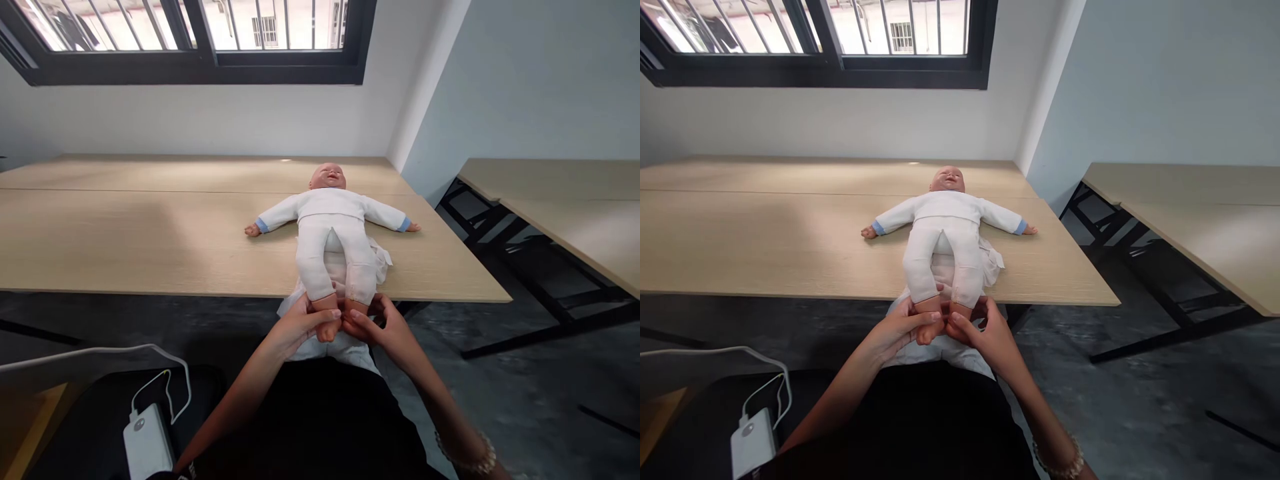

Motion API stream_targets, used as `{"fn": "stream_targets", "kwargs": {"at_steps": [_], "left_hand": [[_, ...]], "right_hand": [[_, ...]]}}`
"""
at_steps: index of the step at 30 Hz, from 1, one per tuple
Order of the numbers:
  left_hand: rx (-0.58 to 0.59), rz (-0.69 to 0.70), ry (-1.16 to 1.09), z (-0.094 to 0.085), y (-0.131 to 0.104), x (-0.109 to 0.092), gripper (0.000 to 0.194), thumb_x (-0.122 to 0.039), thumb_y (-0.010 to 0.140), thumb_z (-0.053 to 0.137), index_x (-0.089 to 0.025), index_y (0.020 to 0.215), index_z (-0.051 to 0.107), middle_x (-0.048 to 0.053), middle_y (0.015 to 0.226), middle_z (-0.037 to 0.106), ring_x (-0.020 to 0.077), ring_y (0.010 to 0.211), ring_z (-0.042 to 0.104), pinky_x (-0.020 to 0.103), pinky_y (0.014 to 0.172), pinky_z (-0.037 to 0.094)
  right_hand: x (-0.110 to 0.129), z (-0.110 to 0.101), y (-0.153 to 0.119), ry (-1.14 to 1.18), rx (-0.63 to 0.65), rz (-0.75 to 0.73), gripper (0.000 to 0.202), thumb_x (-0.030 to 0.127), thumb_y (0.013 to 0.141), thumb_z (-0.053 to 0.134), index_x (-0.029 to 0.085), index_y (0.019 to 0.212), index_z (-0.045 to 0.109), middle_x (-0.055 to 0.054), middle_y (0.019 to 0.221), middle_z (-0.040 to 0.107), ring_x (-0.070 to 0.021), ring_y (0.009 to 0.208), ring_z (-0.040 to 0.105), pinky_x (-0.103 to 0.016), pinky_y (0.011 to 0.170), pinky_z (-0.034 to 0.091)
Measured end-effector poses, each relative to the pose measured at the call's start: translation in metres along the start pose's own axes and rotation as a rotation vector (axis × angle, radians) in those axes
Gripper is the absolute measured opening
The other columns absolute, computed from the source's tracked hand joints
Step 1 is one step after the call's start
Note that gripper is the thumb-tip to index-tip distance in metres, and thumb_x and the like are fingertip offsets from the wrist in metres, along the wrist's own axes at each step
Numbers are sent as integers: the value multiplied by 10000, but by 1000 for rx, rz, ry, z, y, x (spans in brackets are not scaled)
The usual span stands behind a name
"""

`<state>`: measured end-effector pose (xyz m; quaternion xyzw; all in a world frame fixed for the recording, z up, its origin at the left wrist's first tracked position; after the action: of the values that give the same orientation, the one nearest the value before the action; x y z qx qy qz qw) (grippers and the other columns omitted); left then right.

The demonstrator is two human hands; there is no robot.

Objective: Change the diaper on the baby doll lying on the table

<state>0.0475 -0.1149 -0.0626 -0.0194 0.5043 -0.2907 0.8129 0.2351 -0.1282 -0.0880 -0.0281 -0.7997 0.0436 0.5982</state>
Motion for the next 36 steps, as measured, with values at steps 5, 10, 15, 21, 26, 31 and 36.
{"fn": "stream_targets", "kwargs": {"at_steps": [5,10,15,21,26,31,36], "left_hand": [[-89,31,86,-26,-12,-8,633,-385,580,980,-132,1044,632,64,892,755,205,770,734,311,768,564],[-196,69,176,-53,-26,-18,605,-403,566,975,-130,1012,669,57,882,754,154,797,691,230,744,512],[-233,111,186,-62,-29,-24,492,-311,619,942,-129,1012,709,66,898,763,133,812,666,190,724,481],[-216,68,-46,-58,-27,-15,431,-228,598,934,-143,953,704,66,886,766,155,833,697,209,766,524],[-238,49,-134,-54,-28,-11,302,-292,691,889,-176,895,699,40,889,750,197,876,709,277,837,556],[-216,50,-229,-48,-25,-11,373,-379,685,896,-173,938,716,87,1006,752,296,1038,713,435,949,584],[-168,79,-139,-41,-23,-11,385,-480,729,873,-182,925,728,96,1048,762,296,1019,718,401,891,605]], "right_hand": [[4,-26,-5,185,-62,113,703,605,687,846,202,1162,519,-153,1152,733,-310,1033,730,-411,845,620],[5,-64,-12,-11,-166,74,708,625,722,823,204,1208,526,-146,1103,744,-316,964,754,-449,877,625],[14,-82,-16,-449,-268,-114,572,619,848,704,223,1240,578,-132,1047,753,-357,945,745,-497,816,616],[53,-13,-50,-989,-258,-661,592,141,944,457,242,1527,439,-150,1485,555,-390,1379,518,-631,1121,418],[55,51,-57,-1037,-68,-886,633,94,930,474,218,1546,403,-132,1529,512,-333,1434,465,-590,1188,359],[87,35,-37,-837,-262,-1071,375,6,964,403,190,1220,605,-59,1054,744,-194,1004,690,-381,1092,467],[144,15,9,-888,-313,-1083,286,127,1014,404,217,1036,674,-47,938,733,-208,863,659,-394,1023,463]]}}
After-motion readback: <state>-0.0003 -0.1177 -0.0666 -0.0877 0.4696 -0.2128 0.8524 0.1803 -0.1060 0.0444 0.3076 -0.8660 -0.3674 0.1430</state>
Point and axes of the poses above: each hand's wrist, its own y-axis towards the middle knuckle, its own z-axis out of the palm, x = y × z, the point moved 5 cm from there along y, towards the middle knuckle
